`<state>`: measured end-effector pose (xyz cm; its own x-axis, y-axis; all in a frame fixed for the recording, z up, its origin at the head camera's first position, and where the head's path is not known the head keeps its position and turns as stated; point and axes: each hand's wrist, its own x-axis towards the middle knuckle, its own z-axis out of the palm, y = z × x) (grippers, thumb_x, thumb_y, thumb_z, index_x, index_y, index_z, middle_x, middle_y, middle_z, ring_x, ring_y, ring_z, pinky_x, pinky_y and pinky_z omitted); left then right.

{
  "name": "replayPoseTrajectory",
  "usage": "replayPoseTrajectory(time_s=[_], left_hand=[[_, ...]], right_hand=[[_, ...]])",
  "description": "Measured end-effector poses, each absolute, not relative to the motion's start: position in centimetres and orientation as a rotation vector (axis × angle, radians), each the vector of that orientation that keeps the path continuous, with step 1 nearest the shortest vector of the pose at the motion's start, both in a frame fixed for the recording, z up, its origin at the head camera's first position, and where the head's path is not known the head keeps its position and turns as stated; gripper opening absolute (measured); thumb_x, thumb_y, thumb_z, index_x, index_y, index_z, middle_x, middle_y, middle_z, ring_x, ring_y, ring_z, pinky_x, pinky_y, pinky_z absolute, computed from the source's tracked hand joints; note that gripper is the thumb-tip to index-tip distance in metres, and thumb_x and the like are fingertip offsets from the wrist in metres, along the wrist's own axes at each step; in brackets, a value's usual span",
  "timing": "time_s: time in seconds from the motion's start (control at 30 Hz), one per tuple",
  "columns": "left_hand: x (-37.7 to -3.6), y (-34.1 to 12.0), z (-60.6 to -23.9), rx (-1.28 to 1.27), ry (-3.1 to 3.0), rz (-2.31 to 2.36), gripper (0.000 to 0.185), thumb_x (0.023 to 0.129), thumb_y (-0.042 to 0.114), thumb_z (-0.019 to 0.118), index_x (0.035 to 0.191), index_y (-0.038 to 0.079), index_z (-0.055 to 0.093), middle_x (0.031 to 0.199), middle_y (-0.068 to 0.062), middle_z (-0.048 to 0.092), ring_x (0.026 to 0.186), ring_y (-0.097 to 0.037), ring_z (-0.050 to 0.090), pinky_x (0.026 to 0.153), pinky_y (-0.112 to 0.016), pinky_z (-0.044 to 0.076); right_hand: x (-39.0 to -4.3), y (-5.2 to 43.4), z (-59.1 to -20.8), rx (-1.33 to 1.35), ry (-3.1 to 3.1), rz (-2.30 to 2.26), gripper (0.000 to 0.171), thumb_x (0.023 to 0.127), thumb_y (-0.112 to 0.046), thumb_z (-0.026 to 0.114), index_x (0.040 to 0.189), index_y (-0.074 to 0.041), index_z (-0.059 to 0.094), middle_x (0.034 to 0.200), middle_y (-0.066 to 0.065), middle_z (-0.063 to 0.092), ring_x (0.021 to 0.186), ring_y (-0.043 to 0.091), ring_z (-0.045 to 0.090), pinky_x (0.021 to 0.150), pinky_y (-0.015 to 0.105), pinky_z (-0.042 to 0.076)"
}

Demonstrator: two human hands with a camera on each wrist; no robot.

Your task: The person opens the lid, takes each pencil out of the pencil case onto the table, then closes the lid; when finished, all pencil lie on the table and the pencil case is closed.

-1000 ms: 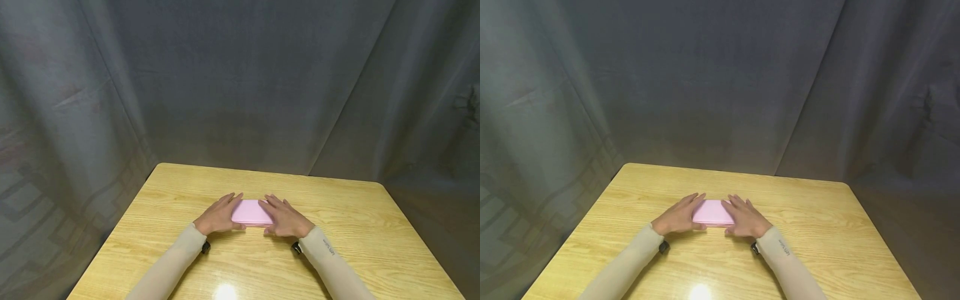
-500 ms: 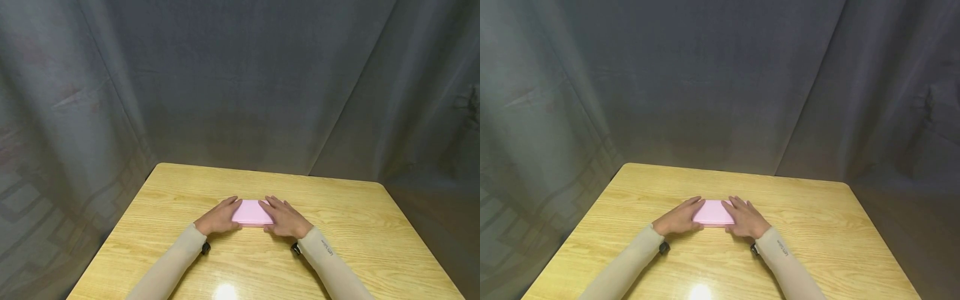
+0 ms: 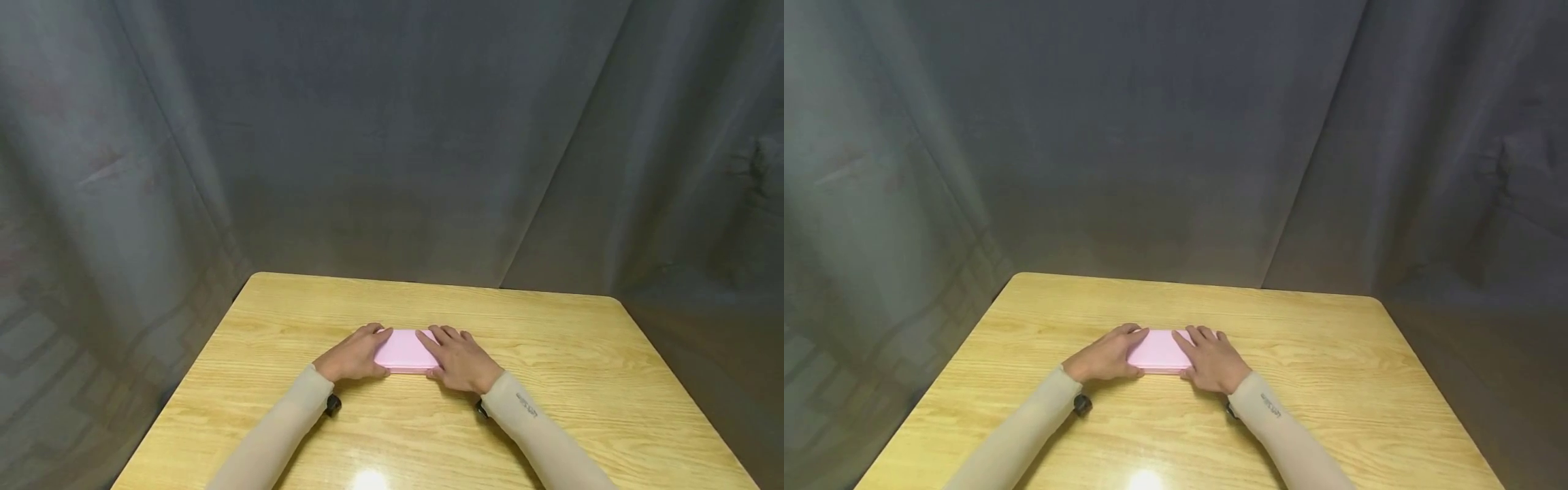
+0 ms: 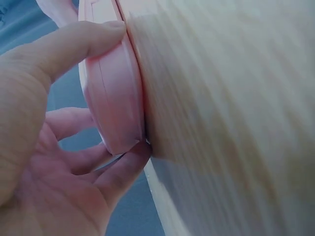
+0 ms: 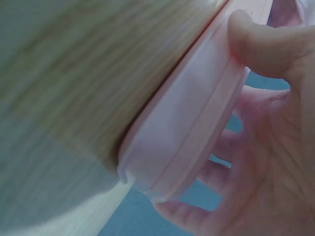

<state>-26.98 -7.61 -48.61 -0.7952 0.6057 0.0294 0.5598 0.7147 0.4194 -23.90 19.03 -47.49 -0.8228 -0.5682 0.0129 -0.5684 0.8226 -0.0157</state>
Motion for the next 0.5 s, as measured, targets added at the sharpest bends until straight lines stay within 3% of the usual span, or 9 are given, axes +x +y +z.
replayPoseTrajectory(time_s=[0.5], left_hand=[[-27.08,-7.71,-48.5,1.022,2.821,0.587,0.084,0.08,0.035,0.085,0.151,0.009,0.048,0.15,-0.024,0.049,0.132,-0.036,0.055,0.109,-0.044,0.05]], right_hand=[[-24.03,19.04,-46.93,0.972,-3.035,0.038,0.073,0.096,-0.038,0.064,0.159,-0.016,0.034,0.153,0.016,0.045,0.138,0.04,0.045,0.107,0.065,0.041]])
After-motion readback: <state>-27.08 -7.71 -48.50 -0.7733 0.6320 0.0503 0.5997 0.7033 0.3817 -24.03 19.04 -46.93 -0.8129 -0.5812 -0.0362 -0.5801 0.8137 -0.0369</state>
